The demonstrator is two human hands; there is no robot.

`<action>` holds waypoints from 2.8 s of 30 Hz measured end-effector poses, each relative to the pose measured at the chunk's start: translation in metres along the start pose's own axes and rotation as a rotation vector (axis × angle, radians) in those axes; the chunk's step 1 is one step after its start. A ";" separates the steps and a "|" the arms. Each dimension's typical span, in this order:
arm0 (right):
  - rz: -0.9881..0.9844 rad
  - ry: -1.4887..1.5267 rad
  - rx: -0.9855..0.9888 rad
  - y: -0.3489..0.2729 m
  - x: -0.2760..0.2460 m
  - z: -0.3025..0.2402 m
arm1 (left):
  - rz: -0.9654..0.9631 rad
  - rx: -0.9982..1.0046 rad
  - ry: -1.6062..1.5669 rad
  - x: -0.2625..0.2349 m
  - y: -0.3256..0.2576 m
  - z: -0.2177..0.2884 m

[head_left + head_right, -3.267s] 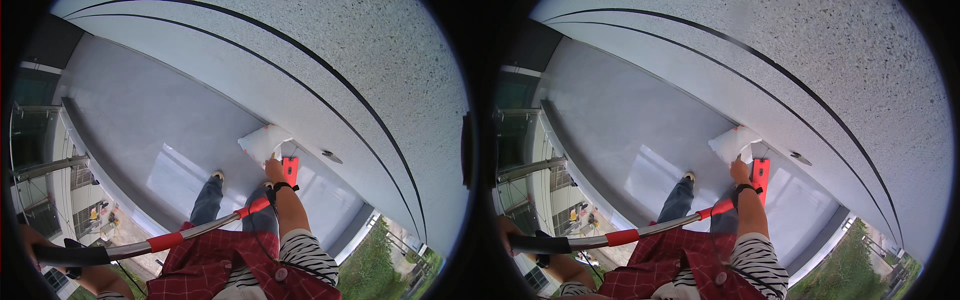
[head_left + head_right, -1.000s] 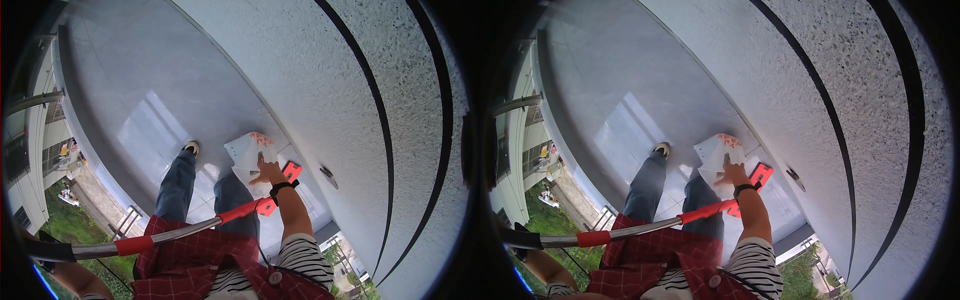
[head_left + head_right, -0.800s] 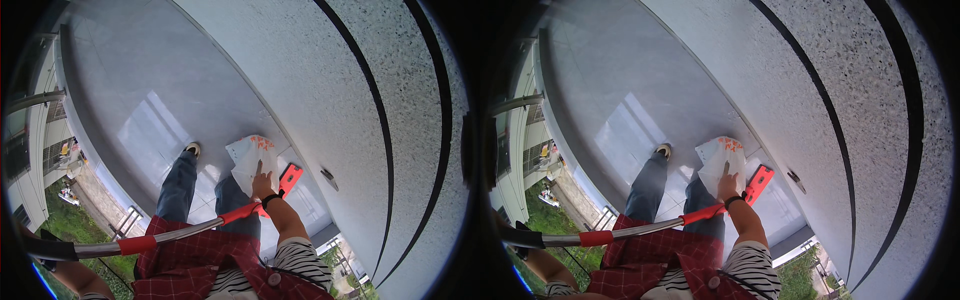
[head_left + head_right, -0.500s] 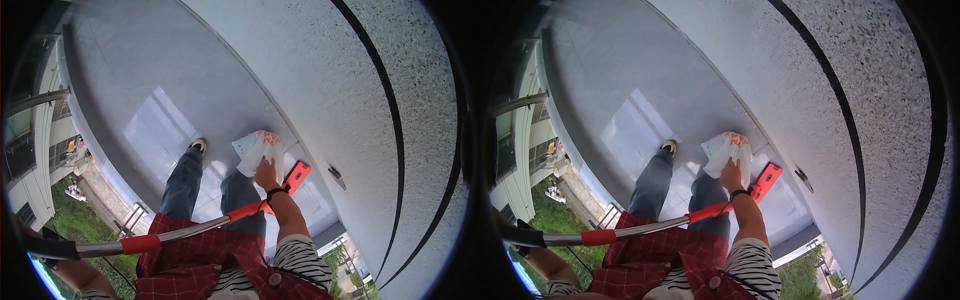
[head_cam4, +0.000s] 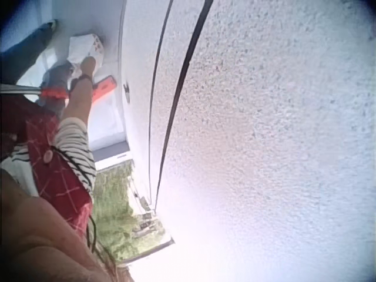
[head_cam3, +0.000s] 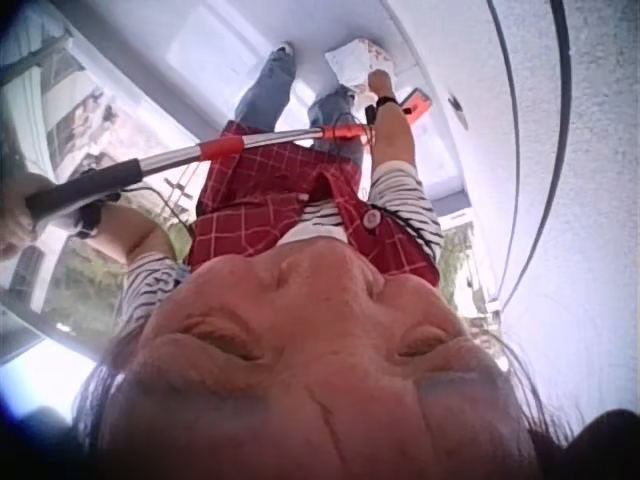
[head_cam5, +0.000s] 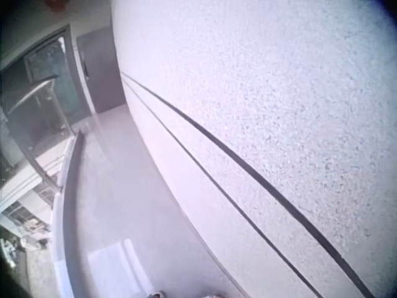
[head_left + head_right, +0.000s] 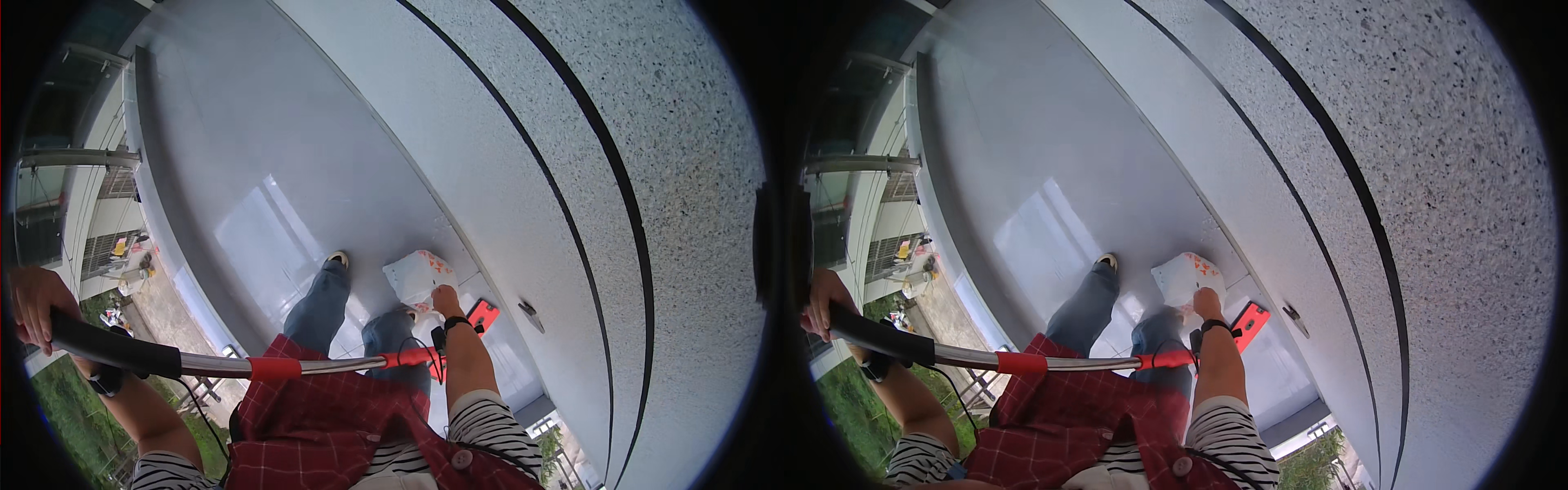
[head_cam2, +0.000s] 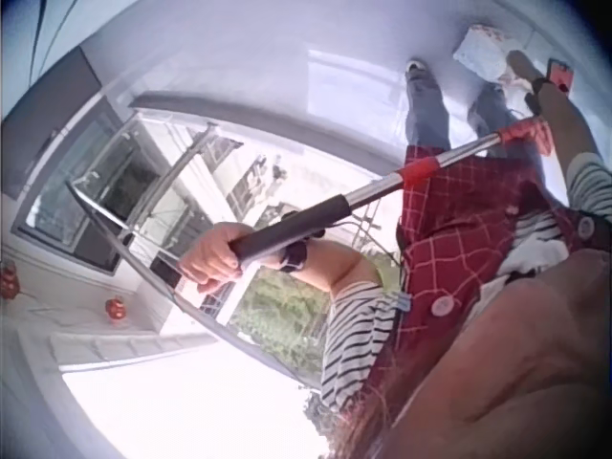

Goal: Washing a mop pad in a bucket and then mopping a balcony floor.

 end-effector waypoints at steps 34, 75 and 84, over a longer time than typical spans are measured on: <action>0.364 0.095 0.171 0.133 -0.135 -0.008 | -0.009 -0.655 -0.008 -0.097 0.050 -0.141; 0.824 1.818 1.122 -0.151 0.100 -0.111 | -0.191 -0.452 0.452 0.149 -0.082 0.011; 0.440 1.426 1.010 -0.098 0.112 -0.203 | -0.145 -0.302 0.624 0.122 -0.069 0.142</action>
Point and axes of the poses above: each hand's wrist, its own y-axis towards the middle knuckle, its own x-axis out of the palm, z = x × y, the point moved 7 cm from there along y, towards the middle knuckle, and after that the axes turned 1 degree about y, right-handed, at the moved point
